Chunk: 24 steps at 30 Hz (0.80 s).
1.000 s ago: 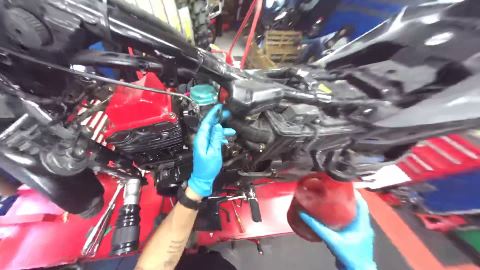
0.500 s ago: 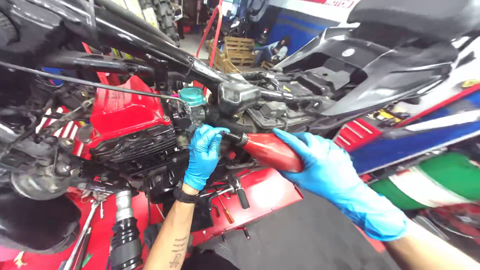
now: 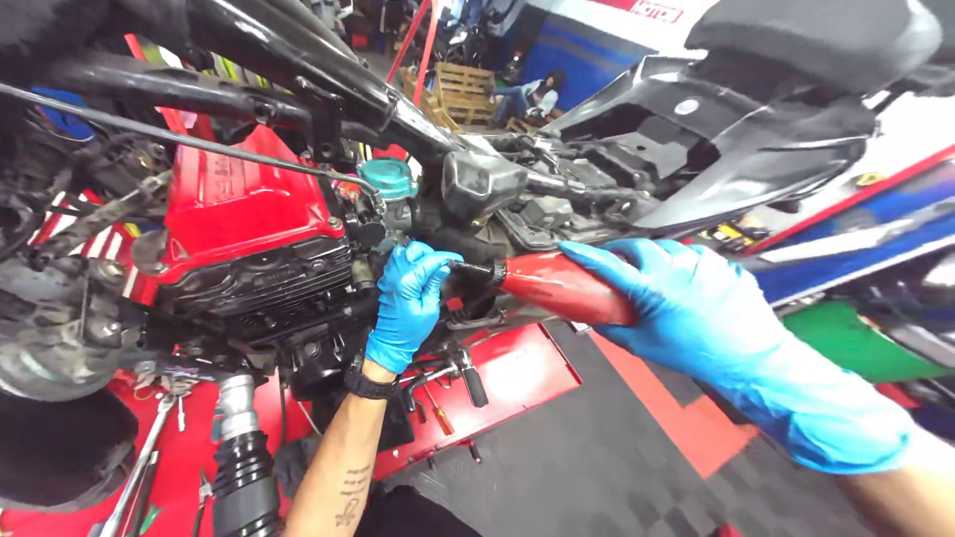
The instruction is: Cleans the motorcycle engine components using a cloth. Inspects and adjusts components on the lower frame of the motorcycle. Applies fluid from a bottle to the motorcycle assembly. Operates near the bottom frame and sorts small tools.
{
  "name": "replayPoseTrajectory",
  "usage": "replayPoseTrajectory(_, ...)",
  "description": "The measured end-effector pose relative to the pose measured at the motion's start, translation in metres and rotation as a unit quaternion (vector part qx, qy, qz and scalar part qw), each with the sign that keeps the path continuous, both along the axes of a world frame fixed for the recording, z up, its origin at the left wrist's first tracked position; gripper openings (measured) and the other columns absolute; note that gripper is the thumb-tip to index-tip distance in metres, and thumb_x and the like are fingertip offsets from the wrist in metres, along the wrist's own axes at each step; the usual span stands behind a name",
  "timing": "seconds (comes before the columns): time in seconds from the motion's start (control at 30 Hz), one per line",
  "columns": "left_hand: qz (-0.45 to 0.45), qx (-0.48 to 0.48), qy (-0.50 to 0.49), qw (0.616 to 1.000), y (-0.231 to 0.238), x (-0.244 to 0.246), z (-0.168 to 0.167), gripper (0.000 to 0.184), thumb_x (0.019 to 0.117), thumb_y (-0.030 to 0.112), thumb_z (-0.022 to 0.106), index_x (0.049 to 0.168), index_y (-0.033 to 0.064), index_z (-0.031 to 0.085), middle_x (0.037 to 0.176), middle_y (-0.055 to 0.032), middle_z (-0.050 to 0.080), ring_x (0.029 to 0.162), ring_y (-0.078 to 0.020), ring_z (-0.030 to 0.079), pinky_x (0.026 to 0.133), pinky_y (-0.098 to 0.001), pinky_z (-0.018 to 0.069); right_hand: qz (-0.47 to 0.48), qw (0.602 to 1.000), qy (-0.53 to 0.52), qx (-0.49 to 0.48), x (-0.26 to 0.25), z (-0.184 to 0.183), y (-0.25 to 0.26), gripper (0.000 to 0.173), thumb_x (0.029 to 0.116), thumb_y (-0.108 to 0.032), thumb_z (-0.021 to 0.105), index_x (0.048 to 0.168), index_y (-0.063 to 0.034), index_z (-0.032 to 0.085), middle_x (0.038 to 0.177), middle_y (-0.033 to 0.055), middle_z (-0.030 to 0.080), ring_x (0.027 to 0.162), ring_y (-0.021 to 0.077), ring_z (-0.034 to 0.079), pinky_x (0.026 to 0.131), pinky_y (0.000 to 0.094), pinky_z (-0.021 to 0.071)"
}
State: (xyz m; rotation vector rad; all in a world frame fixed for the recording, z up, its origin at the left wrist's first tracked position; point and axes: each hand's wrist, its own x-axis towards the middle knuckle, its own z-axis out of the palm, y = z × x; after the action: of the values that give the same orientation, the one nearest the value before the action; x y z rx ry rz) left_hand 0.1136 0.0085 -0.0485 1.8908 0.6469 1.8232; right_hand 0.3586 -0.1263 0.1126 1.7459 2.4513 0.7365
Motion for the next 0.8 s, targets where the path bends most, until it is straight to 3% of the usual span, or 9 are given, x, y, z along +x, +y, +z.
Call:
replayPoseTrajectory(0.17,0.015,0.008,0.019,1.0,0.0,0.0,-0.001,0.023,0.1017,0.013,0.057,0.103,0.0124,0.08,0.096,-0.0055,0.071,0.099,-0.0175,0.063,0.094,-0.0378,0.0477,0.005,0.997,-0.07,-0.022,-0.011,0.029,0.002,0.099,0.0631,-0.031,0.089,0.153,-0.0318,0.047,0.109,0.0222,0.065,0.094,0.0482,0.063,0.07,0.0627,0.0478)
replayPoseTrajectory(0.5,0.0,0.004,0.009,1.0,0.001,0.0,-0.002,0.024,0.1017,0.012,0.056,0.103,0.0109,0.08,0.096,-0.0058,0.069,0.099,-0.0174,0.062,0.094,-0.0369,0.0476,0.005,0.989,-0.14,-0.044,-0.022,0.061,0.014,0.098,0.0629,-0.034,0.083,0.154,-0.0325,0.046,0.098,0.0206,0.062,0.085,0.0457,0.062,0.068,0.0604,0.046)
replayPoseTrajectory(0.8,0.002,0.009,0.0,1.0,0.001,0.0,-0.002,0.023,0.1012,0.011,0.057,0.101,0.0108,0.08,0.098,-0.0061,0.071,0.101,-0.0178,0.063,0.095,-0.0377,0.0484,-0.012,0.989,-0.141,-0.052,-0.027,0.061,0.012,0.102,0.0645,-0.034,0.086,0.156,-0.0367,0.042,0.102,0.02,0.063,0.088,0.0456,0.062,0.069,0.0603,0.0469)
